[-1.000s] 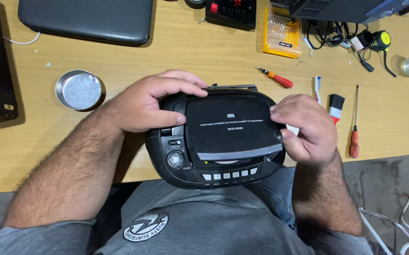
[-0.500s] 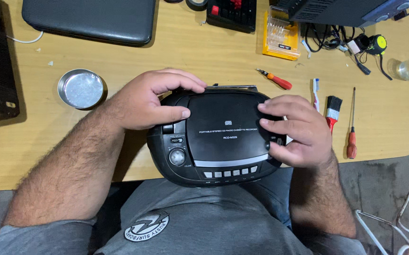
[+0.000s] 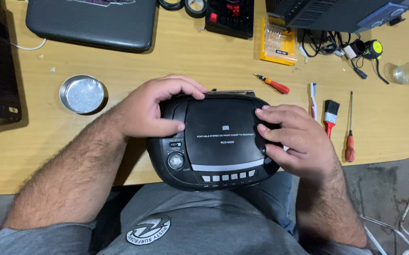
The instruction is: The person inserts a battery into a portable CD player, places a CD inside, and closes the lid. They then use a toothbrush to clean the exterior surface and buttons of the device.
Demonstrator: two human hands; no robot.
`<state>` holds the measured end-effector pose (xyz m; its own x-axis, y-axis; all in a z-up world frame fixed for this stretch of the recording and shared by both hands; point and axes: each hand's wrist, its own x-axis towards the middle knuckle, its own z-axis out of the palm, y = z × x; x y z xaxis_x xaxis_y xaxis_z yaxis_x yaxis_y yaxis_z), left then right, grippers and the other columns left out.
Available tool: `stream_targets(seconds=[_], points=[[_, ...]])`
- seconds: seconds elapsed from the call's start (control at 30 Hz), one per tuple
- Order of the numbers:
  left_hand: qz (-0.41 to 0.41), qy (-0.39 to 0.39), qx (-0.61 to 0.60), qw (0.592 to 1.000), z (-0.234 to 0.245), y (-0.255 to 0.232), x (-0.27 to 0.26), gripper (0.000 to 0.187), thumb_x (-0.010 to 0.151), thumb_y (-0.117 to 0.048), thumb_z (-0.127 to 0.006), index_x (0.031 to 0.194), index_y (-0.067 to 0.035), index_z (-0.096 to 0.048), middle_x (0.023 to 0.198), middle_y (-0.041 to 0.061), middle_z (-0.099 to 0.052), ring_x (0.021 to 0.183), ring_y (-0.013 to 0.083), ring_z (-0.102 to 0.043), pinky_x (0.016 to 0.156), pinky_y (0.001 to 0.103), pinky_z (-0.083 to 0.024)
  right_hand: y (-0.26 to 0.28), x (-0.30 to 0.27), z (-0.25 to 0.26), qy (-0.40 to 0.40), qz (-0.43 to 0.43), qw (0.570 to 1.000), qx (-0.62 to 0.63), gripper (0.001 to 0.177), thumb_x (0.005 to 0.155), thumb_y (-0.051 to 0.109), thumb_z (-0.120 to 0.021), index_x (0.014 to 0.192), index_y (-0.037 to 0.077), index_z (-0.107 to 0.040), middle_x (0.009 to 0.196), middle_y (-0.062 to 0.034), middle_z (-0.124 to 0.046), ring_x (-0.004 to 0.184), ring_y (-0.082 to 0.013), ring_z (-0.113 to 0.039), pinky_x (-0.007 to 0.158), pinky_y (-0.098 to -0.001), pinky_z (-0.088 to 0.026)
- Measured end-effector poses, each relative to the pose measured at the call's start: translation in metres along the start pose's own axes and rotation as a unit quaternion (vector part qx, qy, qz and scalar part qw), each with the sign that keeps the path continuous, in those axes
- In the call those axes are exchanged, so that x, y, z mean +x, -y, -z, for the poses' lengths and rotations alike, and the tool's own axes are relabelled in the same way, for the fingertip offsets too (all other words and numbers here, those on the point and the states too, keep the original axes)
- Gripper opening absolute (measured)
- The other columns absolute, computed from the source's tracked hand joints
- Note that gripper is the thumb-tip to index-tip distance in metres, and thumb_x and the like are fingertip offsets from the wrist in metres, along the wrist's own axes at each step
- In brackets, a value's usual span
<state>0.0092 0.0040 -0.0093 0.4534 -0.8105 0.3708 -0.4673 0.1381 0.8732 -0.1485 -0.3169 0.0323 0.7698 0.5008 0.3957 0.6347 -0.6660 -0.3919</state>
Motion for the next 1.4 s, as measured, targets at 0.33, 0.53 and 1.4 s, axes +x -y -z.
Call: stream_targets(seconds=[0.33, 0.53, 1.4], points=[[0.102, 0.003, -0.007, 0.995, 0.002, -0.009, -0.001, 0.062, 0.071, -0.014, -0.084, 0.129, -0.013, -0.064, 0.138, 0.006, -0.067, 0.13, 0.0171, -0.063, 0.112, 0.032, -0.046, -0.004, -0.006, 0.001, 0.032, -0.057, 0.996, 0.065, 0.053, 0.091, 0.044, -0.071, 0.137, 0.02, -0.061, 0.154, -0.0192, -0.055, 0.137, -0.0364, -0.057, 0.119, -0.0539, -0.039], [0.095, -0.004, 0.004, 0.995, 0.001, -0.009, 0.0, 0.06, 0.071, -0.019, -0.083, 0.127, -0.015, -0.064, 0.137, 0.006, -0.068, 0.129, 0.0188, -0.065, 0.111, 0.035, -0.048, -0.008, -0.001, 0.002, 0.056, -0.132, 0.989, 0.037, 0.072, 0.07, 0.056, -0.08, 0.13, 0.018, -0.067, 0.148, -0.0098, -0.061, 0.138, -0.0307, -0.058, 0.118, -0.0488, -0.041], [0.134, -0.053, 0.011, 0.989, -0.007, -0.021, 0.004, 0.054, 0.071, -0.014, -0.083, 0.122, -0.012, -0.064, 0.139, 0.009, -0.064, 0.134, 0.0208, -0.06, 0.115, 0.036, -0.043, -0.012, 0.022, -0.003, 0.013, -0.233, 0.943, 0.238, 0.093, 0.079, 0.031, -0.081, 0.153, -0.003, -0.037, 0.152, -0.0172, -0.044, 0.147, -0.0306, -0.04, 0.126, -0.0412, -0.029]])
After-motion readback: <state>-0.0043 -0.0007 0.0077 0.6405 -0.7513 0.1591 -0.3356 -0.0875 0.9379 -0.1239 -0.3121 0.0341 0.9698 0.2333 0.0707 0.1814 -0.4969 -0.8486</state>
